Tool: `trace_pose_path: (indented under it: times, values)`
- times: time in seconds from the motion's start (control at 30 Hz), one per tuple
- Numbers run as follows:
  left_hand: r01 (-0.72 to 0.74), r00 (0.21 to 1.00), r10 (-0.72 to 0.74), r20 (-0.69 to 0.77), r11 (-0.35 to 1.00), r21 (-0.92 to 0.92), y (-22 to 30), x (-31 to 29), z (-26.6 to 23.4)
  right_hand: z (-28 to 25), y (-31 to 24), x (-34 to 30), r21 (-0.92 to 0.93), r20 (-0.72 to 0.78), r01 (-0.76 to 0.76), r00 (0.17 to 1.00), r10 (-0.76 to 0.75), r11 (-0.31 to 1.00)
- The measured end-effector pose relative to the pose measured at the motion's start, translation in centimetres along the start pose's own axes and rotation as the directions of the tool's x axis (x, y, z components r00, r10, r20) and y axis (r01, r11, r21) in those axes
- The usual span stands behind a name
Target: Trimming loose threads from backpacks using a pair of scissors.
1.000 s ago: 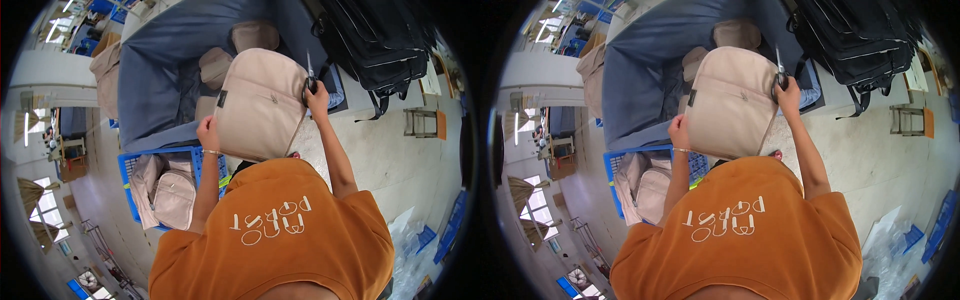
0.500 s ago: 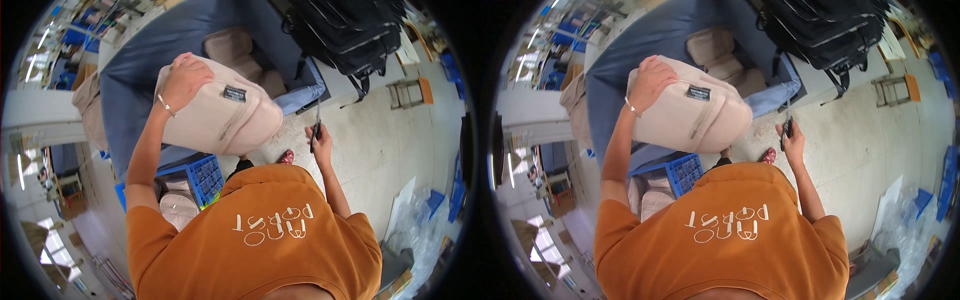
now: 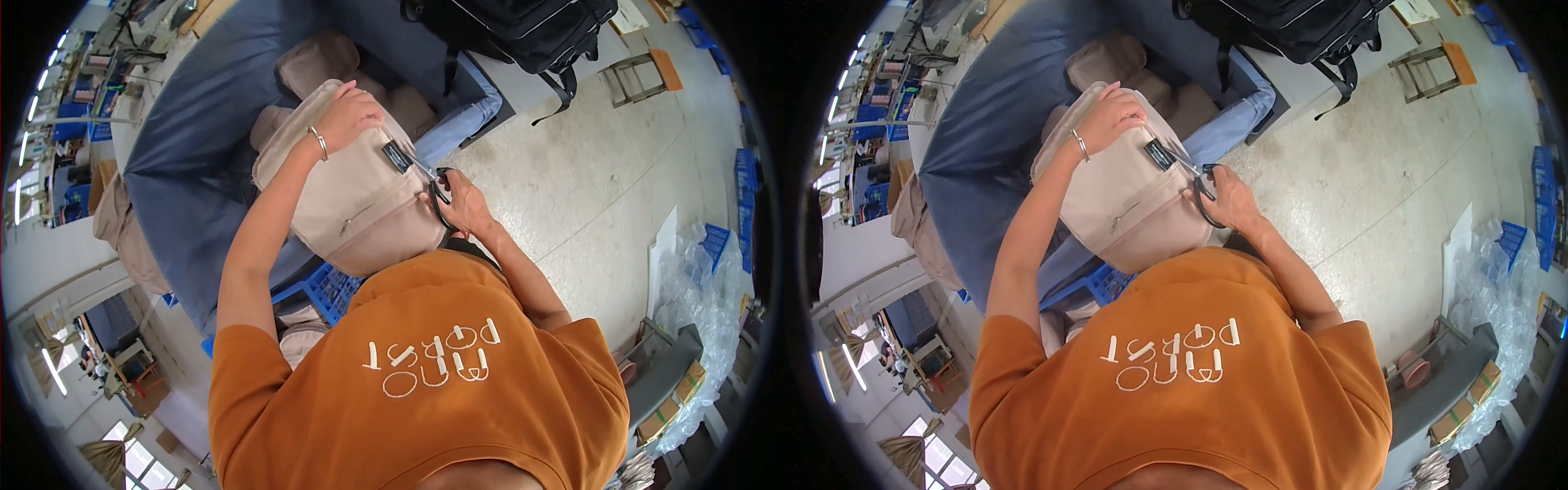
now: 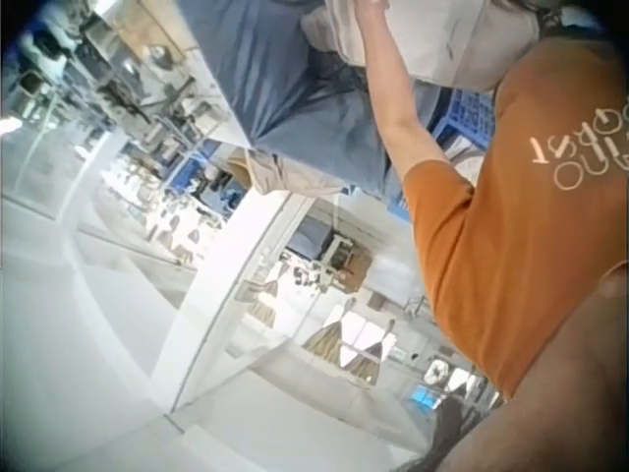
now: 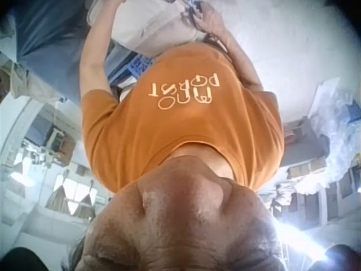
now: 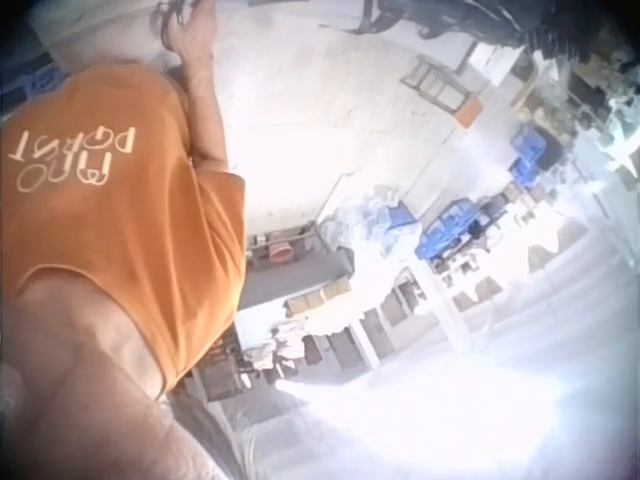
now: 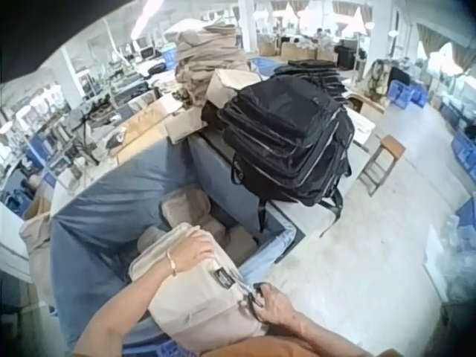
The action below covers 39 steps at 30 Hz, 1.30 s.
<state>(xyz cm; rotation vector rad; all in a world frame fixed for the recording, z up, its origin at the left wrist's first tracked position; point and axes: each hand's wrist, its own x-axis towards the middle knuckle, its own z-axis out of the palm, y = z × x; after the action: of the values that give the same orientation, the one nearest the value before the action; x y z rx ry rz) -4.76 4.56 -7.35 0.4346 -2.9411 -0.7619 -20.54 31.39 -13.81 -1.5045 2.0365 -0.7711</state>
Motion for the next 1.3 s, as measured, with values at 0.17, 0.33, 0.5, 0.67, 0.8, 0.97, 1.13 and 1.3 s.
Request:
trace_pose_path:
  times: [0.17,0.33,0.5,0.67,0.8,0.97,1.13,1.3]
  values:
    - [-0.026,0.999,0.027,-0.047,1.0,0.013,-0.1,-0.3,0.3,-0.4,-1.8,1.5,0.023,0.064,-0.041,0.997,0.039,0.999]
    - [-0.031,0.999,0.032,-0.034,0.999,0.019,0.1,-0.2,0.2,-0.8,-2.9,2.6,0.004,0.174,-0.115,0.978,0.113,0.993]
    - [-0.035,0.999,0.035,-0.031,0.999,0.006,-0.2,-0.2,0.5,0.5,-1.7,2.1,0.057,0.096,-0.062,0.994,0.057,0.996]
    - [-0.036,0.999,0.036,0.003,0.999,0.003,-0.4,-0.1,0.7,1.9,-1.4,1.5,0.12,0.03,-0.078,0.997,0.075,0.99]
    - [-0.053,0.999,0.052,-0.007,0.996,-0.078,-1.6,0.6,0.5,3.8,0.0,1.2,0.183,0.006,-0.103,0.995,0.103,0.978]
    - [0.306,0.912,-0.32,-0.255,0.947,-0.093,-5.5,0.0,0.3,4.6,0.2,0.8,0.193,-0.021,-0.107,0.993,0.113,0.975]
    - [0.354,0.882,-0.459,-0.106,0.794,-0.494,-6.6,-0.7,0.8,2.8,-1.3,0.5,0.176,0.032,-0.12,0.993,0.116,0.977]
    - [0.301,0.869,-0.482,-0.114,0.696,-0.652,-5.3,-0.5,0.3,1.1,-2.7,1.5,-0.017,0.105,-0.143,0.984,0.144,0.99]
